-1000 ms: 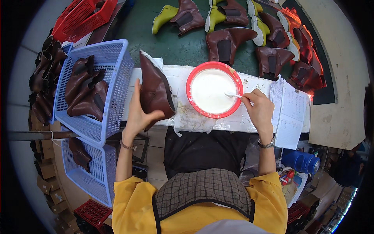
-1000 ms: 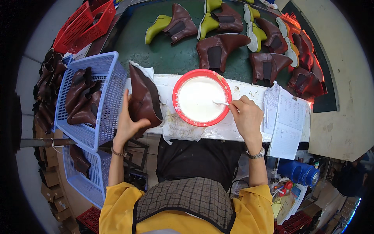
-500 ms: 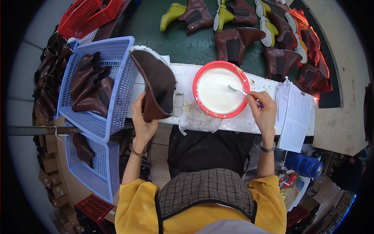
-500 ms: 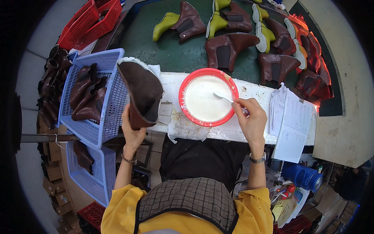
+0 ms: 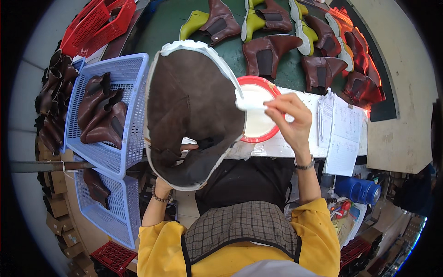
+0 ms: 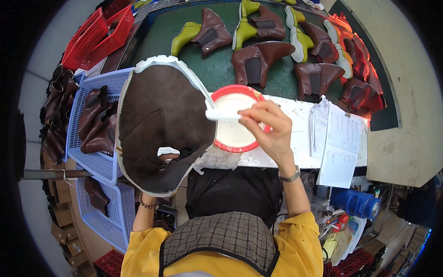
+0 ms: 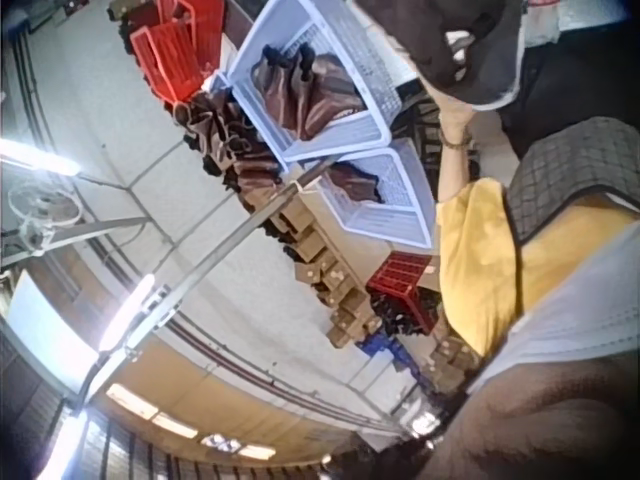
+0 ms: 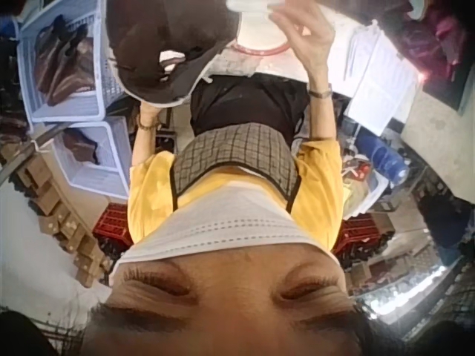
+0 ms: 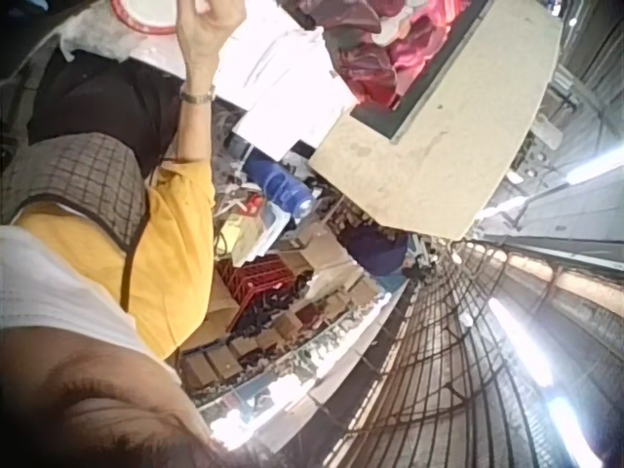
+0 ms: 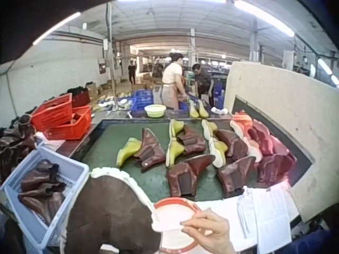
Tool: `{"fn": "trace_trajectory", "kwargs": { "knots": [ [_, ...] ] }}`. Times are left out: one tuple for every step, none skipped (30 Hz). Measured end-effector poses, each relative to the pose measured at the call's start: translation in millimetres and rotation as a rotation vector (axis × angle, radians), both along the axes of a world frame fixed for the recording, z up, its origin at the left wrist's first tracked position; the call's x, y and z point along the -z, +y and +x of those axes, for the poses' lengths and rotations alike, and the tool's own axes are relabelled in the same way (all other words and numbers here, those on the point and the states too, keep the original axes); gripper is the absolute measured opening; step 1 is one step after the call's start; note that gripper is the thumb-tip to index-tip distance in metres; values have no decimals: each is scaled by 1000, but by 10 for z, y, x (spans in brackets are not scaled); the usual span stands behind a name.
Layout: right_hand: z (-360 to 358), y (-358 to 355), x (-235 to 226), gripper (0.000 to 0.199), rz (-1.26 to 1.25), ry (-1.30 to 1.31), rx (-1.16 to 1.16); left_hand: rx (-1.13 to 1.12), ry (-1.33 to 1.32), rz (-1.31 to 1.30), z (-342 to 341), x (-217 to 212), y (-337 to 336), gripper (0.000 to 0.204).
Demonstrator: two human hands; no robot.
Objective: Applying white adhesive glue to the edges and interior of brown leather shoe uppers using a brush.
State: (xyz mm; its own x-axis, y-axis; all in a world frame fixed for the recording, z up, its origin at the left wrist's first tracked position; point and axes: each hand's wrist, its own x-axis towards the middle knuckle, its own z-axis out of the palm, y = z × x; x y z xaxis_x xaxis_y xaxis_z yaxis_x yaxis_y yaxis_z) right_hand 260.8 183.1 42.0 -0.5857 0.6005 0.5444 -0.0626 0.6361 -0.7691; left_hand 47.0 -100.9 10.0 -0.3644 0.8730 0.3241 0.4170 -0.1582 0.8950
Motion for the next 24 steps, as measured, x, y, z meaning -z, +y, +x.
{"fn": "trace_trajectory", "kwargs": {
  "knots": [
    [59,-53,15,18,8,-14,-19,-6,-52,-8,-5,7,2,61],
    [109,-99,49,18,-61,-2,-54,-12,-104,-15,-11,16,7,61],
    [119,-91,37,18,-59,-2,-58,-16,-157,-23,-18,28,15,61],
    [149,-106,24,18,-65,-18,-81,-15,-213,-36,-14,44,8,61],
    [171,-120,7,17,-71,-35,-102,-14,-269,-49,-10,60,3,61],
    [141,-89,-16,16,-93,-39,-51,-12,-325,-62,-6,75,1,60],
    [86,-36,-11,16,-39,-22,30,-8,-379,-76,-9,87,1,60],
    [51,2,-34,15,-18,22,46,-4,-434,-89,-11,97,1,60],
    [35,23,-66,15,4,67,61,-1,-487,-103,-13,104,2,60],
    [17,58,-92,15,8,69,61,0,-539,-109,-32,112,29,60],
    [10,91,-117,15,34,82,57,1,-590,-115,-50,116,58,60],
    [1,129,-143,15,59,95,53,2,-641,-121,-70,118,87,61],
    [0,178,-162,15,62,95,56,4,-694,-129,-77,106,122,61],
    [-8,240,-182,16,82,58,76,7,-746,-138,-81,80,163,61],
    [-27,296,-207,16,101,22,96,8,-746,-138,-109,19,200,61],
    [-70,304,-256,17,58,48,91,77,-348,-128,-126,-173,285,63],
    [-68,317,-280,17,56,45,96,142,50,-113,-135,-274,327,67],
    [-62,327,-294,17,85,59,88,97,-92,-150,-142,-162,256,73],
    [-79,315,-304,17,111,78,67,88,-91,-156,-115,-36,193,73],
    [-56,250,-311,18,97,30,67,79,-447,-76,-73,82,166,78],
    [-30,195,-268,18,132,29,20,67,-802,12,-38,151,139,84],
    [5,125,-211,18,85,27,3,106,-864,91,-26,56,237,79],
    [33,42,-142,19,36,27,-17,102,-864,92,-70,19,285,79],
    [54,-33,-93,19,-1,15,-15,-18,-491,83,-115,-6,332,71]
  ]
}}
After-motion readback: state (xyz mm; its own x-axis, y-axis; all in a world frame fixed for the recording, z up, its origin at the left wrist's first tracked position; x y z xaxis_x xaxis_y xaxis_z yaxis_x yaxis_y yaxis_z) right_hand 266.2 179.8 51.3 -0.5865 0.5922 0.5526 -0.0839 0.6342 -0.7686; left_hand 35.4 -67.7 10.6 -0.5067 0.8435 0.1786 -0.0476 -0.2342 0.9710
